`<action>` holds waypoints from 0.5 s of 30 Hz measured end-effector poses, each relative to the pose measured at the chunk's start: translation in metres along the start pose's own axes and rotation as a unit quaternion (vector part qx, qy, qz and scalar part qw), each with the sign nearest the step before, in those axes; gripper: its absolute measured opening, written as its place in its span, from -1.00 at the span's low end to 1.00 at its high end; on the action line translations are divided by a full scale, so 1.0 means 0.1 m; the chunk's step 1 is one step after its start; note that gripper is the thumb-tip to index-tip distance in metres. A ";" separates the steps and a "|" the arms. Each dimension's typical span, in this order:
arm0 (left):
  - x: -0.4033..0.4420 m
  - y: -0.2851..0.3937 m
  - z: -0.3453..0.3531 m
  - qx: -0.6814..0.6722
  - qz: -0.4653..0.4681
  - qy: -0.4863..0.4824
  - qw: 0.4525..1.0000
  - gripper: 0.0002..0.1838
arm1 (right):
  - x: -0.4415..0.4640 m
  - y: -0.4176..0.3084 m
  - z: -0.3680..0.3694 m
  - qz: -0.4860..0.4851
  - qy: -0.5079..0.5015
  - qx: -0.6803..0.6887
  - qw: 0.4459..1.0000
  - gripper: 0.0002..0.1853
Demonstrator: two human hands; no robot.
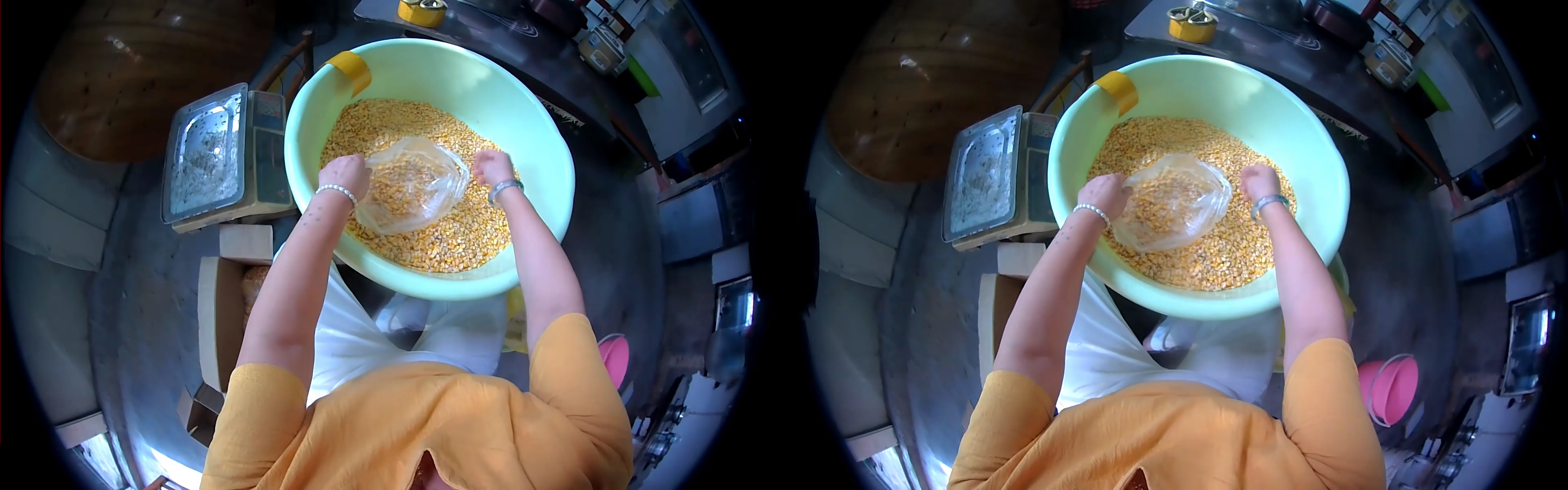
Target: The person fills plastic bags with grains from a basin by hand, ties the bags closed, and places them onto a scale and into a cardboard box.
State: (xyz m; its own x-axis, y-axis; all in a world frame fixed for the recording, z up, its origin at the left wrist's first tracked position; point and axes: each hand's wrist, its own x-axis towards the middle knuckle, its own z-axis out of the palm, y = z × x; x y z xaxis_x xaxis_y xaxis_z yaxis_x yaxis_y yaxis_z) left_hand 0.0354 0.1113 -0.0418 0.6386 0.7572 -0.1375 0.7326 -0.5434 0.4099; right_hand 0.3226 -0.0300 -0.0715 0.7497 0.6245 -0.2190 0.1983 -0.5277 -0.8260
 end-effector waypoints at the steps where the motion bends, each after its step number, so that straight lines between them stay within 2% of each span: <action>1: 0.00 0.01 -0.01 0.005 -0.001 -0.003 1.000 -0.73 | -0.07 0.10 0.03 0.011 -0.106 -0.142 0.984 -0.79; 2: 0.01 0.02 -0.01 0.010 -0.002 -0.006 1.000 -0.73 | -0.15 0.22 0.05 0.022 -0.208 -0.279 0.937 -0.75; 4: 0.01 0.01 0.00 0.018 -0.004 -0.015 1.000 -0.73 | -0.43 0.05 0.17 -0.047 -0.329 -0.417 0.846 -0.69; 7: 0.02 0.00 0.02 0.030 0.000 -0.026 0.999 -0.74 | -0.79 -0.43 0.30 -0.030 -0.327 -0.367 0.871 -0.61; 8: 0.02 0.00 0.02 0.032 0.001 -0.025 0.999 -0.74 | -0.51 -0.03 0.42 -0.102 -0.344 -0.363 0.860 -0.56; 11: 0.05 -0.02 0.04 0.034 0.006 -0.021 0.999 -0.73 | -0.71 -0.18 0.53 -0.141 -0.275 -0.439 0.844 -0.54; 15: 0.04 -0.02 0.03 0.036 0.002 -0.023 0.999 -0.73 | -0.62 0.03 0.66 -0.080 -0.231 -0.467 0.850 -0.52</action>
State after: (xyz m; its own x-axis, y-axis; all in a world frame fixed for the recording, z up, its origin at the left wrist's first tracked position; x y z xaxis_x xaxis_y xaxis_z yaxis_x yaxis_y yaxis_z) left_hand 0.0376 0.1141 -0.0460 0.6509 0.7380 -0.1779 0.7437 -0.5727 0.3450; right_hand 0.2357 -0.0324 -0.0948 0.3811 0.7773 -0.5006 0.8508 -0.5067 -0.1391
